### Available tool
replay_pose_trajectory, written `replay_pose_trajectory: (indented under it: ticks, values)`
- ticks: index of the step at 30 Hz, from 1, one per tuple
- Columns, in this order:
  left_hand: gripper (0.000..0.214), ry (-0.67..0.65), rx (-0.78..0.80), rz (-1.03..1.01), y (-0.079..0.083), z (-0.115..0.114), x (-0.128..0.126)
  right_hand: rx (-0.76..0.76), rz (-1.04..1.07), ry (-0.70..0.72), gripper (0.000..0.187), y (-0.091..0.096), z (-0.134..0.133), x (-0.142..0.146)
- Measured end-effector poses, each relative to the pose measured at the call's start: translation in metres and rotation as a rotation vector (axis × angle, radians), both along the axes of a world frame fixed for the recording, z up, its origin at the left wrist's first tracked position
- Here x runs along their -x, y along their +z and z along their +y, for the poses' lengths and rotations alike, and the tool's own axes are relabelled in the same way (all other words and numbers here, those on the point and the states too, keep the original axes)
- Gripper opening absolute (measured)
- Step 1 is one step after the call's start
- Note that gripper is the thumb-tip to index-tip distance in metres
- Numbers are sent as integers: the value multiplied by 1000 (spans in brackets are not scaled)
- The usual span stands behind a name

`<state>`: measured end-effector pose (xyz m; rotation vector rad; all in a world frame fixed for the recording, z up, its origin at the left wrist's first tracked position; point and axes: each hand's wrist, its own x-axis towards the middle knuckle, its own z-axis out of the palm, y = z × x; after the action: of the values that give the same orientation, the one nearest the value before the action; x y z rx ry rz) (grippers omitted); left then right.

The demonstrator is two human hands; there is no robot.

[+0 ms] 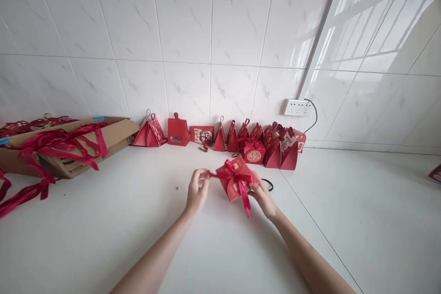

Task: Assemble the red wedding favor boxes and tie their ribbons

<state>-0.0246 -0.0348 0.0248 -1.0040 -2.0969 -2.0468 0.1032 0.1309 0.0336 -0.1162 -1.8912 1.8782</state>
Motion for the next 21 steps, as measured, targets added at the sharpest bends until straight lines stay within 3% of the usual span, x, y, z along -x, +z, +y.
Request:
replay_pose_trajectory:
  ticks: [3,7,10,16,21]
  values:
    - [35,-27,7,-57,7,-5,4,-117,1,67,56,-6,4,-2]
    - [60,-322,40,-132,10,-5,-5,-180,16,101,59,-8,5,0]
    - [71,-464,54,-191,10,-6,-8,-162,-12,3,51,-4,-1,-2]
    - [74,-406,153,-43,2,-5,-3,-156,18,-186,35,10,-15,-8]
    - [76,-394,166,22,-2,-3,-5,-262,123,-70,45,10,-13,-16]
